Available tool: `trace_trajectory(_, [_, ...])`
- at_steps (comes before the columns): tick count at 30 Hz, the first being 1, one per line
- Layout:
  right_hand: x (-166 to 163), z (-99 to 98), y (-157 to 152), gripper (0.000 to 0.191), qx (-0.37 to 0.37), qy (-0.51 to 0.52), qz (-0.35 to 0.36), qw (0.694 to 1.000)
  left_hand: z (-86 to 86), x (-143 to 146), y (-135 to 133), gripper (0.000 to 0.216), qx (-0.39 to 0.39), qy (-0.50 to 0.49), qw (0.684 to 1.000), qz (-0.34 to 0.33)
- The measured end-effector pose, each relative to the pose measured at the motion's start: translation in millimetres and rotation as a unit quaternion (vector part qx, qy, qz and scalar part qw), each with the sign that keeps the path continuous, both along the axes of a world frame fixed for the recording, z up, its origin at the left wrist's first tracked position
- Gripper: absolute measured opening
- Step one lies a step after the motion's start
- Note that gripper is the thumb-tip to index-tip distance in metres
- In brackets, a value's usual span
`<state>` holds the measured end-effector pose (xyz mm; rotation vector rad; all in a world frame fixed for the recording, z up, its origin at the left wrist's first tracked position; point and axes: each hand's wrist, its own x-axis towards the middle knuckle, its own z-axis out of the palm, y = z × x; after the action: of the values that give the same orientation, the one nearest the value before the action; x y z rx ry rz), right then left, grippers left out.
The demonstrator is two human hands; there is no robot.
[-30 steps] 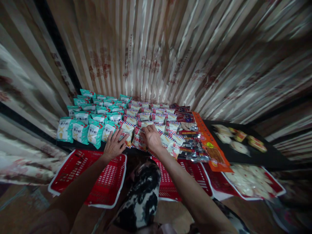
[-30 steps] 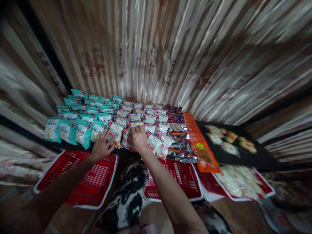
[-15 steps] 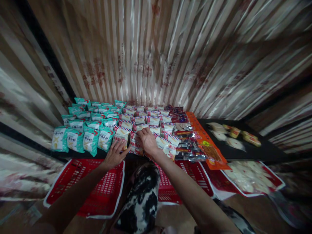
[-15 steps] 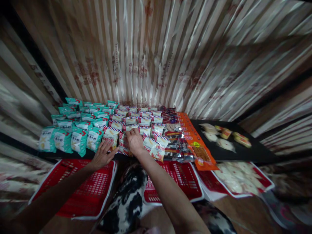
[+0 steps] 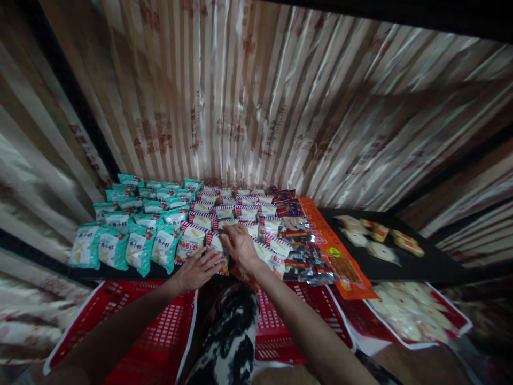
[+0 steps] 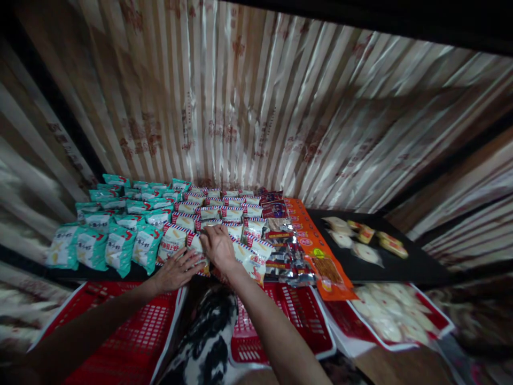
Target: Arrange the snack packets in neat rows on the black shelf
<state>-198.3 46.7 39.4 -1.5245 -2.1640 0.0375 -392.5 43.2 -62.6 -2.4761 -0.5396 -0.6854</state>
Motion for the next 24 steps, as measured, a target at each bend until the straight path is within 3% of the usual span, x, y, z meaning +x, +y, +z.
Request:
trace_trajectory(5, [21.0,5.7,26.9,0.039,-0.023,0.001,-0.087,0.996,2.1,0.8,-2.7,0.048,-0.013,0.023,0.999,0.019])
trace_trajectory(12, [21.9,14.8,49.2,0.037,-0.148,-0.065,-0.091,0.983,-1.0,0.1,-1.5,0.045,-0.016,0.009,1.0,0.015])
trace_trajectory(24, [10.5,5.3,45.5,0.029,-0.11,-0.098,-0.142,0.979,-0.2,0.7,-1.3,0.046,-0.026,0.008,0.999,0.02])
